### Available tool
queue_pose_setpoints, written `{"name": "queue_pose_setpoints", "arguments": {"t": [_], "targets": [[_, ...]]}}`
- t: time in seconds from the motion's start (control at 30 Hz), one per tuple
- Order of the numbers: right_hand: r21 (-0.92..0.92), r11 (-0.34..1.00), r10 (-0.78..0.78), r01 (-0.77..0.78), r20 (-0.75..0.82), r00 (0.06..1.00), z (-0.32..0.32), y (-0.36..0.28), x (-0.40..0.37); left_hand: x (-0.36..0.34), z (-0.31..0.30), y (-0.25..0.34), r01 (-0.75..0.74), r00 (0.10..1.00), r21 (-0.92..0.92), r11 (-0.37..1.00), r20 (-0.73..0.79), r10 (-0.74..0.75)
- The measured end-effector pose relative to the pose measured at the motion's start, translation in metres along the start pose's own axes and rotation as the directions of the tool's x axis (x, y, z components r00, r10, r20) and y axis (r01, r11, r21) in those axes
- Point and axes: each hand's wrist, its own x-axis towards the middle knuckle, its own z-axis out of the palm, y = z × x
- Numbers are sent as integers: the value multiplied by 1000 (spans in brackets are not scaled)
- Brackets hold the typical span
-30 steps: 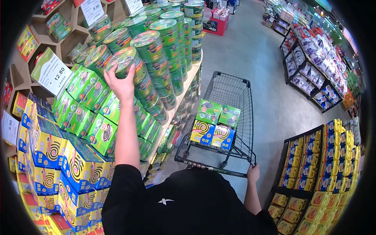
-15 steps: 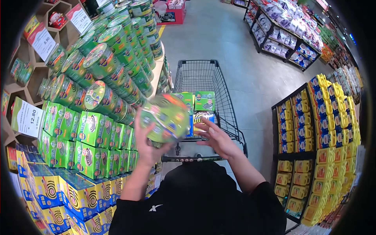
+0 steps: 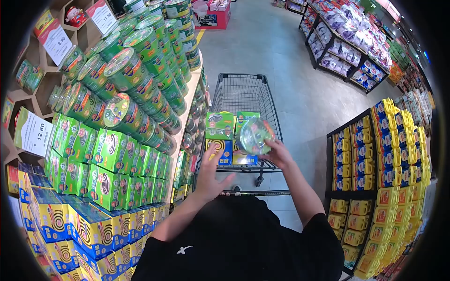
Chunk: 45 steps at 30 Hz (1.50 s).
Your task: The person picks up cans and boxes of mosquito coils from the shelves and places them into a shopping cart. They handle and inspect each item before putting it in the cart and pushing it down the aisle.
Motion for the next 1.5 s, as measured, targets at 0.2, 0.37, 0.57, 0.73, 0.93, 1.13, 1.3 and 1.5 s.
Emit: {"name": "queue_pose_setpoints", "arguments": {"t": [0.2, 0.37, 0.57, 0.73, 0.93, 1.13, 1.3, 1.5], "targets": [[-78, 995, -82, 69, -184, 979, -42, 4, 108, -44, -9, -22, 244, 967, -107, 964, -53, -251], [-82, 996, -37, 21, -191, 981, -53, 27, 154, -73, -12, -32, 345, 920, -147, 927, -143, -365], [-91, 996, -15, 0, -160, 987, -47, 41, 157, -86, -15, -33, 475, 840, -222, 851, -171, -514], [-113, 994, -21, 3, -166, 986, -65, 52, 169, -91, -12, -38, 474, 831, -265, 840, -182, -526], [-449, 885, -16, -120, -287, 958, -55, 41, 156, -81, -12, -39, 418, 847, -261, 870, -233, -477], [-433, 887, -4, -160, -353, 936, -74, 47, 156, -36, -42, -39, 355, 871, -133, 925, -313, -379], [-550, 829, -162, -98, -405, 900, -80, 53, 121, 45, -114, -56, 242, 827, 251, 937, -558, -64], [-540, 841, -251, -15, -416, 874, -88, 73, 48, 166, -201, -114, 475, 629, 403, 782, -777, 18]]}}
